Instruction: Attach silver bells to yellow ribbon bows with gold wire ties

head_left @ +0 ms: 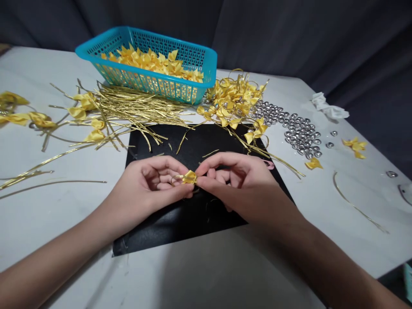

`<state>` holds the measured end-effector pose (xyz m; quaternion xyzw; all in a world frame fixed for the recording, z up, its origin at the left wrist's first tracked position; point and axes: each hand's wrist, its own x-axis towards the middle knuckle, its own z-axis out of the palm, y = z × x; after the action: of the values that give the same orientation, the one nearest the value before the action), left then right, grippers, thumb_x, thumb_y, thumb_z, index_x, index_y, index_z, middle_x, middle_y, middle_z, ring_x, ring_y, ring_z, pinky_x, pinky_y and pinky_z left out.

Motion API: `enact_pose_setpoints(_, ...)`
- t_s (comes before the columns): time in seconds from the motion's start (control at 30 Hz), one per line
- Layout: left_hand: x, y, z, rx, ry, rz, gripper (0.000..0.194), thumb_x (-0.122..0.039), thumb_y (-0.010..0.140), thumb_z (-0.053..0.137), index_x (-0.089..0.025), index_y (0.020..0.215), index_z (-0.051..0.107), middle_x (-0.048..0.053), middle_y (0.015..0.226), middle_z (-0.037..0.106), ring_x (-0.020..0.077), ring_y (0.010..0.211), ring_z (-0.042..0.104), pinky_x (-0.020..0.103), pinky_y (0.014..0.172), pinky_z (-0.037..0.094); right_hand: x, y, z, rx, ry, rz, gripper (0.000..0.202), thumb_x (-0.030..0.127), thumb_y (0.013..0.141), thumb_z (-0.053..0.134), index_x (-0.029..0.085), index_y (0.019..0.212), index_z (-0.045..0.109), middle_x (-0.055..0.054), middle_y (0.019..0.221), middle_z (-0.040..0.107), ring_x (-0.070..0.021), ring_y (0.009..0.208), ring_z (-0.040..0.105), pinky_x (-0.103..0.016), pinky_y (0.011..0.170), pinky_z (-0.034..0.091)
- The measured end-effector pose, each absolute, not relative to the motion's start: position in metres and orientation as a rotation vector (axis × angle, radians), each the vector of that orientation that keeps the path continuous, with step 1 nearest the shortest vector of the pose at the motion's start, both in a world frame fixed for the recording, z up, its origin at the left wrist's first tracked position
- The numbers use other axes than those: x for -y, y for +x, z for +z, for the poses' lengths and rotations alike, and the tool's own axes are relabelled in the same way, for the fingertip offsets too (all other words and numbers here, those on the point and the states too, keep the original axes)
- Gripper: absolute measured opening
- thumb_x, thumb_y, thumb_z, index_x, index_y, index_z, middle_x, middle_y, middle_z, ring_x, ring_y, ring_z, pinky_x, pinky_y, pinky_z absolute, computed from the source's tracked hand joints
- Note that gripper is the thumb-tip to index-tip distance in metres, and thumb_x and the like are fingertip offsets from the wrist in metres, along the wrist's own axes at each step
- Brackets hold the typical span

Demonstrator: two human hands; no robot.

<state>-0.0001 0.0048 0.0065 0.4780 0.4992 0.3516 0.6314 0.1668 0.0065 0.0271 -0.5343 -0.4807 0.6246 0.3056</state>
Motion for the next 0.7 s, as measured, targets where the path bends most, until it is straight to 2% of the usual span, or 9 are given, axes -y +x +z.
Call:
enact_pose_setpoints(0.17,-0.0046,-0.0009,0.0049,-1.141,1.089,0.845,0.017,-0.009,0.057,0.076,-0.016,0.068,0.064,-0.005,0.056,0.067,0.0016,0.047,0.056,0.003,0.044,0.041,-0.0073,0.1704,0.0239,1.153,-1.316,1.862,0.014,0.020,0.067,0.072,0.017,0.079,0.064,0.010,0.046,0.044,-0.0016,0.034,0.037,-0.012,0.032,0.032)
enact_pose_setpoints(0.3,-0.0041,-0.0009,0.0047,-1.144,1.099,0.834,0.015,-0.011,0.058,0.076,-0.015,0.067,0.064,-0.006,0.050,0.063,0.0010,0.043,0.051,0.003,0.041,0.038,-0.0071,0.1699,0.0243,1.097,-1.358,1.918,0.014,0.022,0.069,0.073,0.015,0.076,0.062,0.011,0.041,0.039,-0.0008,0.032,0.034,-0.011,0.032,0.029)
enact_pose_setpoints(0.47,-0.0042,-0.0017,0.0042,-1.142,1.107,0.835,0.015,-0.011,0.058,0.076,-0.015,0.066,0.064,-0.006,0.048,0.061,0.0001,0.041,0.049,0.002,0.040,0.036,-0.0052,0.1665,0.0213,1.120,-1.351,1.878,0.013,0.022,0.070,0.073,0.015,0.074,0.062,0.008,0.052,0.051,0.0000,0.033,0.037,-0.010,0.031,0.029)
enact_pose_setpoints(0.7,-0.0024,-0.0021,0.0074,-1.122,1.126,0.843,0.010,-0.011,0.062,0.074,-0.016,0.064,0.066,-0.005,0.056,0.070,0.0040,0.052,0.063,0.004,0.050,0.046,-0.0038,0.1662,0.0203,1.121,-1.249,1.838,0.008,0.019,0.072,0.070,0.016,0.072,0.062,0.007,0.060,0.055,0.0004,0.037,0.041,-0.008,0.032,0.033)
